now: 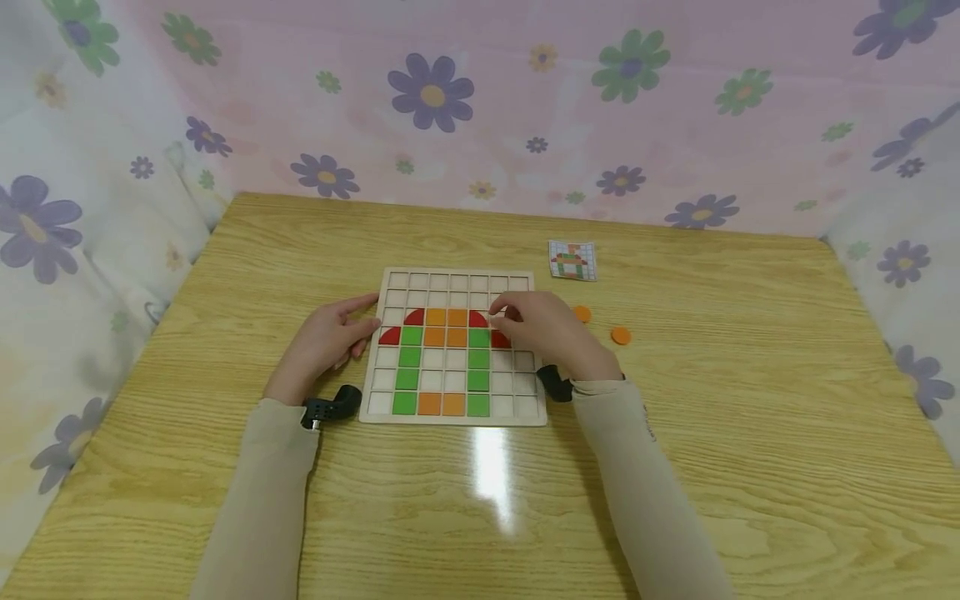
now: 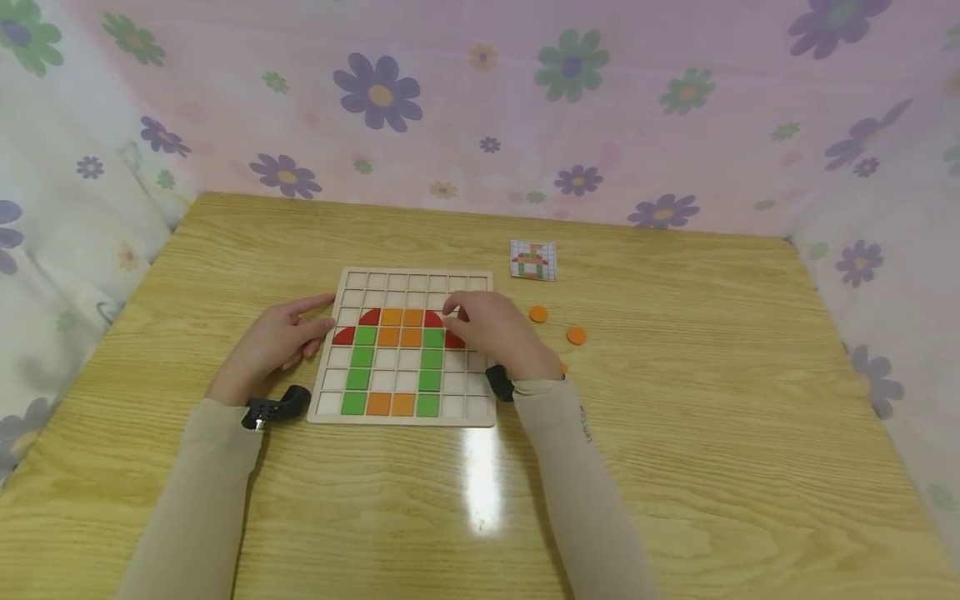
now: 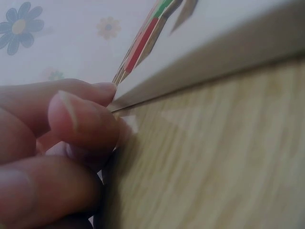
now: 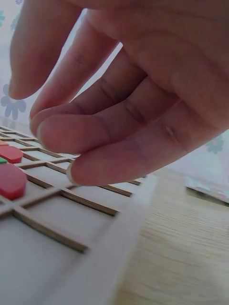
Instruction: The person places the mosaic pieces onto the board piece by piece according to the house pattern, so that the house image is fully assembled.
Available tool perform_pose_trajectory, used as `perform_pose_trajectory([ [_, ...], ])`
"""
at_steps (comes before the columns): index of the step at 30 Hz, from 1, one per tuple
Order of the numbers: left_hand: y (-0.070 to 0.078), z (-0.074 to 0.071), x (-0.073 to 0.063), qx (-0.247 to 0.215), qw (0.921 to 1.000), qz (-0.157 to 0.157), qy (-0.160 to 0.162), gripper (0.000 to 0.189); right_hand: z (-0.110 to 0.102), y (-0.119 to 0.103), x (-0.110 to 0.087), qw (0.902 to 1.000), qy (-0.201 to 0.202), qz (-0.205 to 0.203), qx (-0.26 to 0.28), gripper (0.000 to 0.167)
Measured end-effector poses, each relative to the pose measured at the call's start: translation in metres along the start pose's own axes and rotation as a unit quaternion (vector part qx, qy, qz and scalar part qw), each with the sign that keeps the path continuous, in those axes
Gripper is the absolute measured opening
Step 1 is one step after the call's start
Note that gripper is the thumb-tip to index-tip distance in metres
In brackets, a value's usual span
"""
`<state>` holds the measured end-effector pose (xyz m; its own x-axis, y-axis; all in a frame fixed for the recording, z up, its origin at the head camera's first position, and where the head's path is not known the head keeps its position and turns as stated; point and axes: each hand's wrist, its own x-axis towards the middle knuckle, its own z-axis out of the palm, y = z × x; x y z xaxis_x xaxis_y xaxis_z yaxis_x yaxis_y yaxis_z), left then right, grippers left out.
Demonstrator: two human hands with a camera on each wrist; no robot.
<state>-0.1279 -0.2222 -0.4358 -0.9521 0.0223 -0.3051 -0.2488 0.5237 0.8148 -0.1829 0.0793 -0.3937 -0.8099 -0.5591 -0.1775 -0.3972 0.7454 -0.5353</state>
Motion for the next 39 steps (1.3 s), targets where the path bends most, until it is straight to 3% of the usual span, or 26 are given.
perform_pose_trajectory([
  [24, 0.001, 0.000, 0.001, 0.010, 0.9999, 0.007, -0.004, 0.053, -0.016, 0.037, -0.055, 0.9990, -0.004, 0.011, -0.043, 0.023],
  [39, 0.001, 0.000, 0.001, 0.005, 1.0000, 0.002, -0.005, 0.053, -0.026, 0.067, -0.071, 0.9986, -0.017, 0.033, -0.038, 0.018],
])
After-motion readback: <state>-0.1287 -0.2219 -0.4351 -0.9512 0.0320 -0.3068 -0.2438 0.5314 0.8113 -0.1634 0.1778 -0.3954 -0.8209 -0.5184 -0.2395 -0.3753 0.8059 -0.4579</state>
